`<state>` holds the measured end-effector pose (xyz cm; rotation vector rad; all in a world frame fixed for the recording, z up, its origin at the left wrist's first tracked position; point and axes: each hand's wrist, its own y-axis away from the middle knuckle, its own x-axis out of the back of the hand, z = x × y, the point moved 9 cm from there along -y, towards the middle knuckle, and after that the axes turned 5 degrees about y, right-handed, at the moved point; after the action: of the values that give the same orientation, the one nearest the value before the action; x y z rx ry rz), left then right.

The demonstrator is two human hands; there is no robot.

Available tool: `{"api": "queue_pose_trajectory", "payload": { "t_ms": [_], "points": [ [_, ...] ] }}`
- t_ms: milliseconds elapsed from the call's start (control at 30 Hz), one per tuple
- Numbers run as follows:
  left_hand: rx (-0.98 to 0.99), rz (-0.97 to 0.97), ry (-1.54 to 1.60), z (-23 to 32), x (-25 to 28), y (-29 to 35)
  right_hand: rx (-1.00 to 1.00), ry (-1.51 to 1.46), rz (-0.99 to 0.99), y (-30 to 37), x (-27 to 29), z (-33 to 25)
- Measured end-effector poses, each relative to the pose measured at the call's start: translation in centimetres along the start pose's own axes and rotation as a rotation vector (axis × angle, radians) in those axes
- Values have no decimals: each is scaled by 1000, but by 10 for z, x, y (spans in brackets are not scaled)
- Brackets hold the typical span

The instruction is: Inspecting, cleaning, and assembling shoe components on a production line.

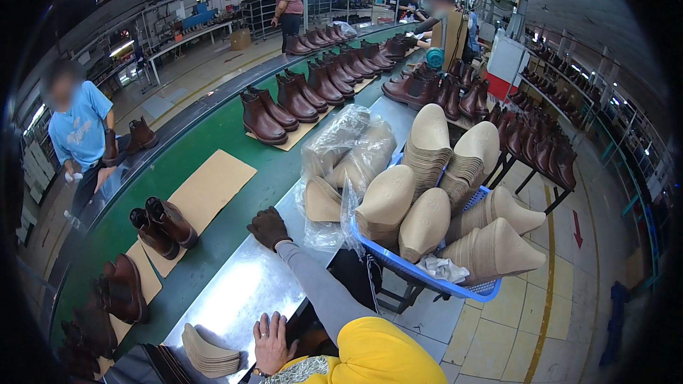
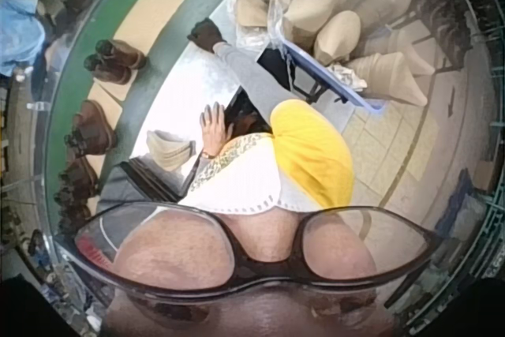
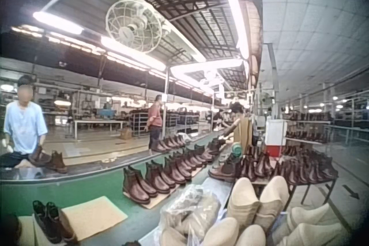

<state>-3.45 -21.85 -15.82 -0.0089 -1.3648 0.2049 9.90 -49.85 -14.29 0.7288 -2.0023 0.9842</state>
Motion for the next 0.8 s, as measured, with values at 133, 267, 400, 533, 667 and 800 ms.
{"api": "queue_pose_trajectory", "payload": {
  "t_ms": [133,267,400,533,667,800],
  "points": [
    [-5,8,4,0,0,0,4,13,11,1,0,-1],
    [-5,6,-2,0,-1,0,8,27,4,0,-2,0],
    [-7,6,5,1,1,-1,13,27,23,0,-1,2],
    [-1,1,2,1,2,-2,26,24,55,0,2,0],
    [8,-3,-2,1,2,-1,17,22,2,0,-1,-1],
    [4,-1,-5,1,3,-1,10,18,18,0,1,0]
  ]
}}
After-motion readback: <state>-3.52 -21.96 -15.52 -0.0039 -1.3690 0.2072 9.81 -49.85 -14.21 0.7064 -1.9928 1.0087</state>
